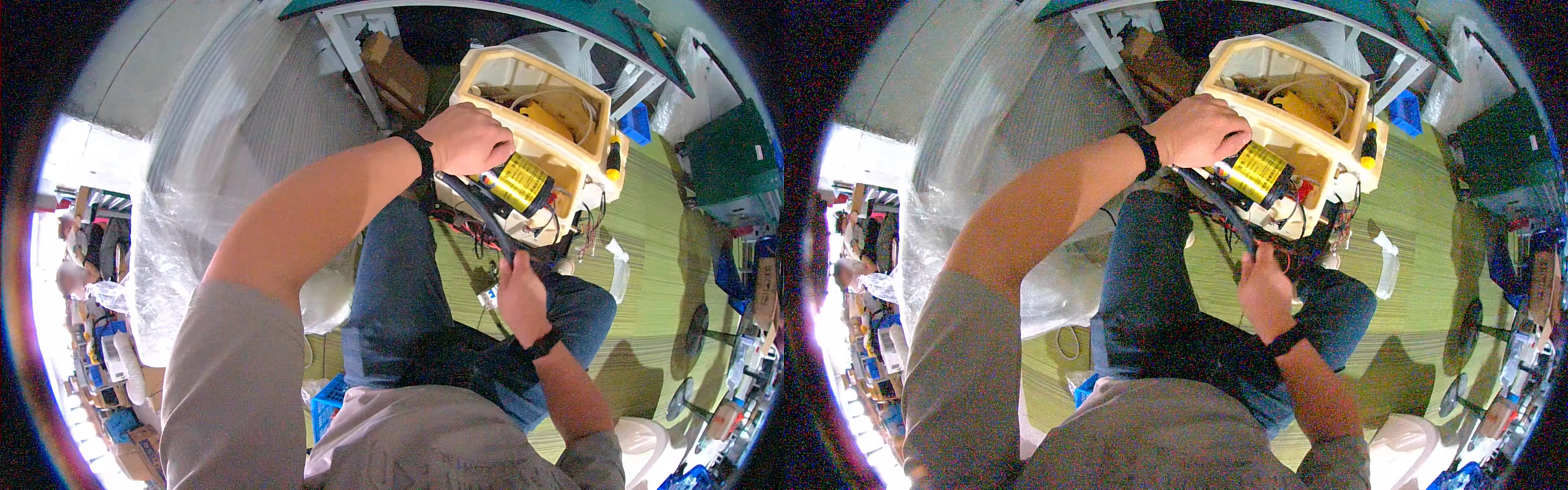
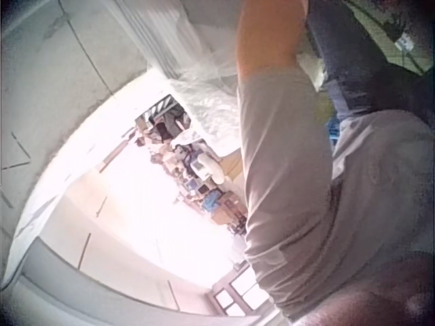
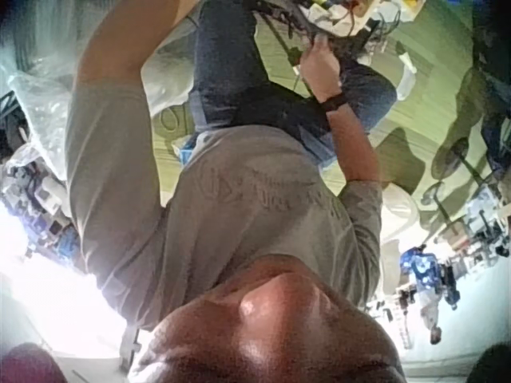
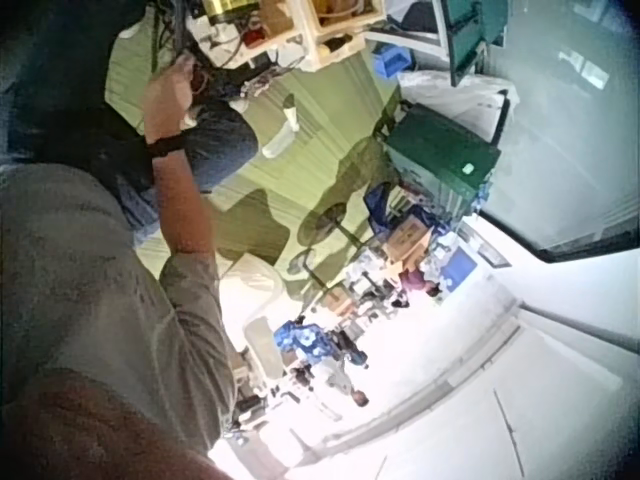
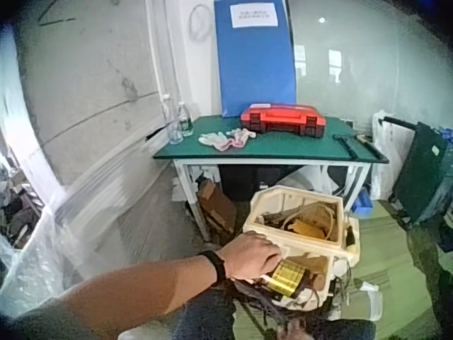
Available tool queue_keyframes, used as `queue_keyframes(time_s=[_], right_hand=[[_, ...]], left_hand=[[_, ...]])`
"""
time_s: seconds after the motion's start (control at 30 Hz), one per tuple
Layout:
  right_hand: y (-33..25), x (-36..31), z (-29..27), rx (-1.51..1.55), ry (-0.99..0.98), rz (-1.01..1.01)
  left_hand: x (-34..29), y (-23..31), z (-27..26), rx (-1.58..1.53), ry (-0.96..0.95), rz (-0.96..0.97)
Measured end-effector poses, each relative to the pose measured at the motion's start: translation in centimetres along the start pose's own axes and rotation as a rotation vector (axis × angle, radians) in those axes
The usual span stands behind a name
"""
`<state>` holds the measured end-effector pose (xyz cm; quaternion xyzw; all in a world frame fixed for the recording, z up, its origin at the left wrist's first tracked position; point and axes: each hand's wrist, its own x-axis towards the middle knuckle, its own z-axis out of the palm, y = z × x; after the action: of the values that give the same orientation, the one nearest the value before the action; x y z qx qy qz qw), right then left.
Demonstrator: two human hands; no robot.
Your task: The person closes a cardboard box, moves it under a table, and pulls out a plastic housing. They then place a pump into the housing and use a screwdriver to secure it and its attached hoses.
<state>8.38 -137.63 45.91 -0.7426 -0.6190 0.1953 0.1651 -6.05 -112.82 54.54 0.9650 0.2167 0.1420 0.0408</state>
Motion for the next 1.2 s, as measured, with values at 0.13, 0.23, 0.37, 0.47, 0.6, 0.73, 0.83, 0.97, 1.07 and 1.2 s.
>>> queue_keyframes(time_s=[0.13, 0.23, 0.37, 0.47, 0.6, 0.73, 0.83, 0.97, 1.07, 1.2], right_hand=[[-1.2, -0.9, -1.8, 0.295, -0.239, -0.016], [-0.5, -0.5, -2.9, 0.7, -0.488, 0.094], [-1.6, 0.1, -7.8, 1.335, -1.066, 0.545], [0.2, 0.9, -8.3, 1.633, -1.321, 0.654], [3.0, 4.5, -10.9, 1.141, -1.238, 0.525], [0.9, 6.7, -13.6, -0.012, -0.45, -0.436], [0.2, 4.8, -13.2, -0.36, -0.217, -0.398], [2.8, 3.6, -9.0, -0.312, 0.036, -0.42], [2.8, 3.2, -7.6, -0.139, 0.038, -0.38], [3.9, 0.7, -6.0, -0.017, -0.18, -0.211]], left_hand=[[0.1, 0.0, -0.2, -0.009, 0.008, 0.046], [0.2, -0.3, -0.3, -0.007, -0.006, 0.053], [-0.3, -0.7, -0.1, -0.008, -0.015, 0.108], [-0.1, -0.3, -0.4, -0.02, -0.02, 0.135], [-0.1, -0.3, -0.4, -0.047, -0.048, 0.12], [-0.5, -0.4, -0.7, 0.016, -0.049, 0.072], [-0.8, -0.4, -0.5, -0.017, -0.051, 0.049], [-0.4, -0.1, -0.4, -0.007, -0.03, 0.052], [-0.4, 0.1, -0.5, -0.006, -0.043, 0.023], [-0.2, 0.1, -0.6, -0.018, -0.055, 0.014]])
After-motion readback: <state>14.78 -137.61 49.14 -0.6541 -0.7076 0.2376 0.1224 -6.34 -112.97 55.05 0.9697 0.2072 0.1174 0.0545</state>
